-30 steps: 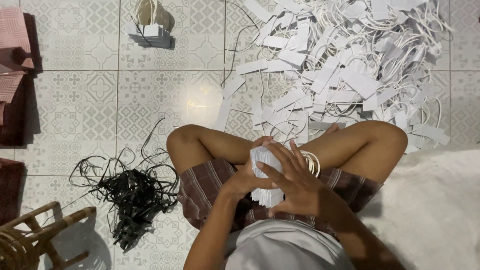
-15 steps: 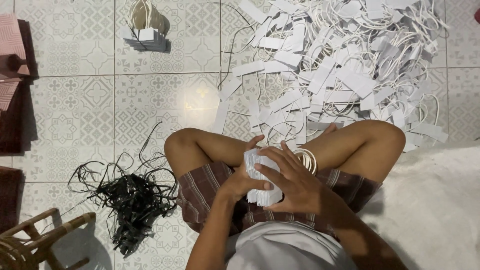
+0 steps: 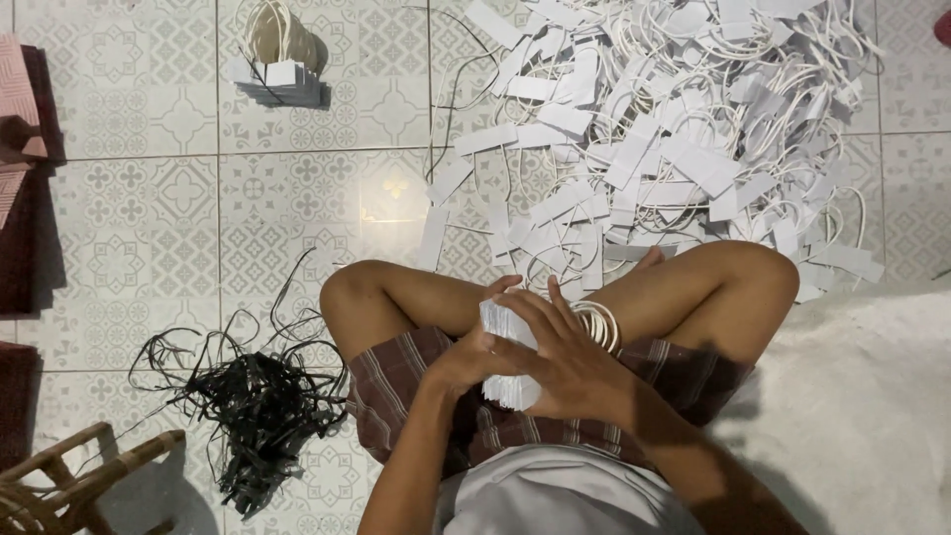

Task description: The person sits on the floor and organizes a large pile of white cables with attached paper tags. They pick up the cables, coil them into neat bundles, and align the tags into a stack. The person handles the cables by hand, separating them from the pile and arranging them into organized groups.

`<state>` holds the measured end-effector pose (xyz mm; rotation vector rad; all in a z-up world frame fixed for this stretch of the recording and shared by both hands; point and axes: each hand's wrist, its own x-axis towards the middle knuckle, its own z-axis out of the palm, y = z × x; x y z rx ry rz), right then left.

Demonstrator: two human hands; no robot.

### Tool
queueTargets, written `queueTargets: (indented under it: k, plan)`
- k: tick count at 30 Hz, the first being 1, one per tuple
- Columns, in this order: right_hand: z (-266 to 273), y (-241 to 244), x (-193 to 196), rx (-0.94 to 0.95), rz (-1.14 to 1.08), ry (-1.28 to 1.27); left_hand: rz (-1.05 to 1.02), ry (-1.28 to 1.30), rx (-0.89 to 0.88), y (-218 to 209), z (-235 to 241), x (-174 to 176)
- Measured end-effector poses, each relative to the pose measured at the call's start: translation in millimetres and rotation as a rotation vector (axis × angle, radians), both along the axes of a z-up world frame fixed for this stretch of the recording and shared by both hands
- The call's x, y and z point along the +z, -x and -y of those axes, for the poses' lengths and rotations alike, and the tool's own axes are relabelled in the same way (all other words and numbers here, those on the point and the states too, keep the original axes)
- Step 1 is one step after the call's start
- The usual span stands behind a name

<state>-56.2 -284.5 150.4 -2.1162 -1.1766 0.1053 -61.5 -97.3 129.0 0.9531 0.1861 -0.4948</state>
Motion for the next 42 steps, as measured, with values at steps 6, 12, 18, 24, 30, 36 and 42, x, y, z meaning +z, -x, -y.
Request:
queueTargets:
  k: [6, 12, 18, 24, 30, 36, 42]
  plan:
    - [-6, -7, -4, -0.004, -0.017, -0.084, -0.066, 0.039, 0.097, -7, -5, -5]
    - [-11, -26, -6, 0.003, -0.121, 0.095, -0.136, 0.091, 0.194, -16, -9, -16]
    - [19, -75, -24, -0.297, -0.204, 0.045, -0.404, 0.291, 0.299, -35, -57, -112]
    - [82, -137, -115, -0.658, -0.491, 0.317, -0.426, 0.328, 0.434, -63, -84, -142]
    - [56, -145, -42, -0.337, -0.449, 0.770, -0.416, 0.402, 0.450, -85, -73, -89]
    - [66, -140, -164, -0.267, -0.322, 0.845, -0.399, 0.466, 0.360, -99, -69, -74]
    - [70, -143, -177, -0.442, -0.520, 0.554, -0.391, 0.472, 0.223, -104, -75, -68]
